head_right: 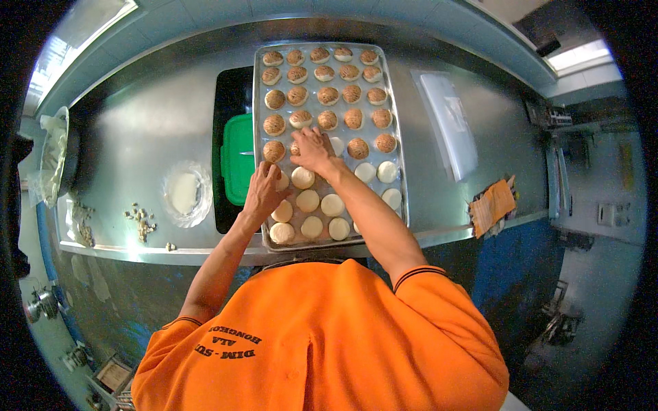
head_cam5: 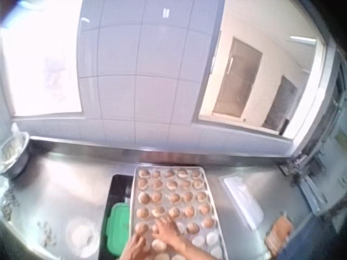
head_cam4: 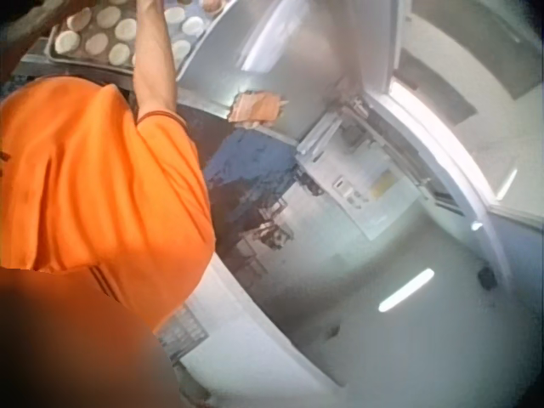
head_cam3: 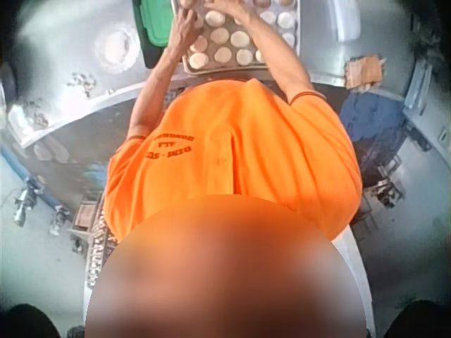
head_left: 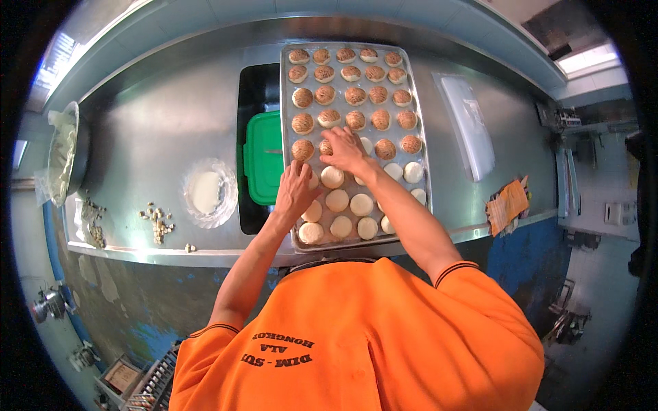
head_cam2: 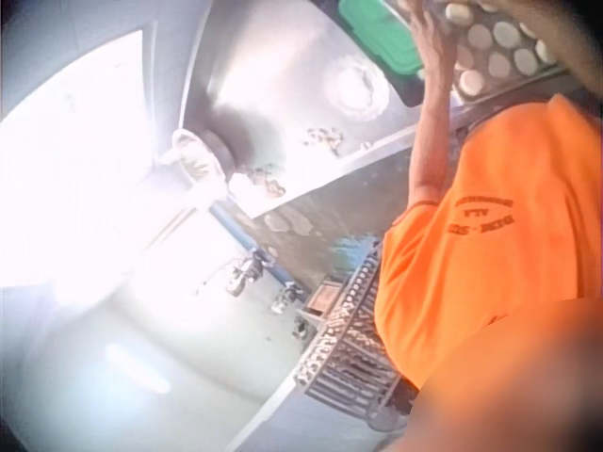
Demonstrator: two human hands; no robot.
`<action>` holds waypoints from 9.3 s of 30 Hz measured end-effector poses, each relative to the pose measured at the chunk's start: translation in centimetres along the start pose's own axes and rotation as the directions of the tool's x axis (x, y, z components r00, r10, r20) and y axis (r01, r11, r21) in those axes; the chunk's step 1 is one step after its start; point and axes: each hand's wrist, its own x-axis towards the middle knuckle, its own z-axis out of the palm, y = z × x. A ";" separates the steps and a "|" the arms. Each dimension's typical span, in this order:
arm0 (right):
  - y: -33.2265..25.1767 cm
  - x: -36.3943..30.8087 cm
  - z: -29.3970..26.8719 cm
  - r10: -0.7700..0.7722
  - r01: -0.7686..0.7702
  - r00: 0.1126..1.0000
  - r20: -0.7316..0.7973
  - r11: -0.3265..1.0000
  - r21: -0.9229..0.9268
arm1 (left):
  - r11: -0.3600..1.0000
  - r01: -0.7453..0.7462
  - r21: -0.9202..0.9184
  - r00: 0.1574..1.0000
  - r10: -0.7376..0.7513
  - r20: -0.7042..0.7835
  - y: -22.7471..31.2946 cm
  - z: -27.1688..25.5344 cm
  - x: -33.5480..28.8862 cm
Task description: The person retrieves a tray of baked buns from a rack and places it on a stainless steel counter. They then repeatedly pick small white dough pieces, flatten them, and place them on top of the buns to assemble dim sum. Another person works alongside on a separate tray.
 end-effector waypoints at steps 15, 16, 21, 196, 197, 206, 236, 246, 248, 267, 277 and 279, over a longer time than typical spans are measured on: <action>0.8 -2.4 1.1 0.046 -0.008 0.948 -0.315 0.993 0.121 | 0.949 -0.059 0.309 0.998 0.055 0.020 -2.2 -0.4 7.8; 0.9 -2.7 0.8 -0.006 0.058 0.928 -0.372 0.990 0.128 | 0.969 -0.004 0.248 1.000 0.006 -0.007 -2.2 -0.9 7.4; 3.8 -5.6 -3.2 0.308 -0.347 0.915 -0.262 0.931 -0.118 | 0.970 0.172 -0.174 0.983 -0.179 -0.027 -2.0 -1.9 6.3; 12.3 2.7 -9.4 0.185 -0.138 0.956 -0.229 0.969 0.207 | 0.988 -0.106 -0.115 0.987 0.118 0.105 3.2 3.1 21.5; 12.5 2.7 -9.6 0.131 -0.074 0.956 -0.263 0.973 0.219 | 0.986 -0.112 -0.119 0.986 0.126 0.112 3.5 3.4 21.6; 13.7 2.2 -8.9 0.014 0.017 0.971 -0.237 0.991 0.131 | 0.989 -0.095 0.109 0.987 0.080 0.136 4.9 5.3 21.1; 18.0 7.2 -12.4 0.006 -0.060 0.967 -0.256 0.977 -0.206 | 0.907 -0.140 0.398 0.978 0.064 0.198 6.4 9.0 30.8; 19.7 6.9 -15.3 0.105 -0.086 0.969 -0.225 0.992 0.093 | 0.999 0.024 -0.044 0.999 -0.022 0.048 6.7 6.7 30.7; 20.2 7.0 -14.6 0.076 0.003 0.953 -0.292 0.965 0.263 | 0.982 -0.019 -0.187 0.999 0.012 -0.041 7.0 7.3 30.5; 10.6 12.1 -8.8 -0.259 0.253 0.959 -0.111 0.965 -0.066 | 0.900 0.193 0.392 0.980 -0.195 -0.035 0.1 2.1 25.5; 8.6 12.1 -10.3 0.005 0.002 0.999 -0.031 0.974 0.228 | 0.986 0.164 0.009 0.981 -0.162 -0.105 -1.3 -0.1 25.5; 9.0 12.1 -9.9 -0.004 0.025 0.996 -0.089 0.969 0.245 | 0.986 0.139 -0.095 0.985 -0.147 -0.093 -1.6 0.0 25.6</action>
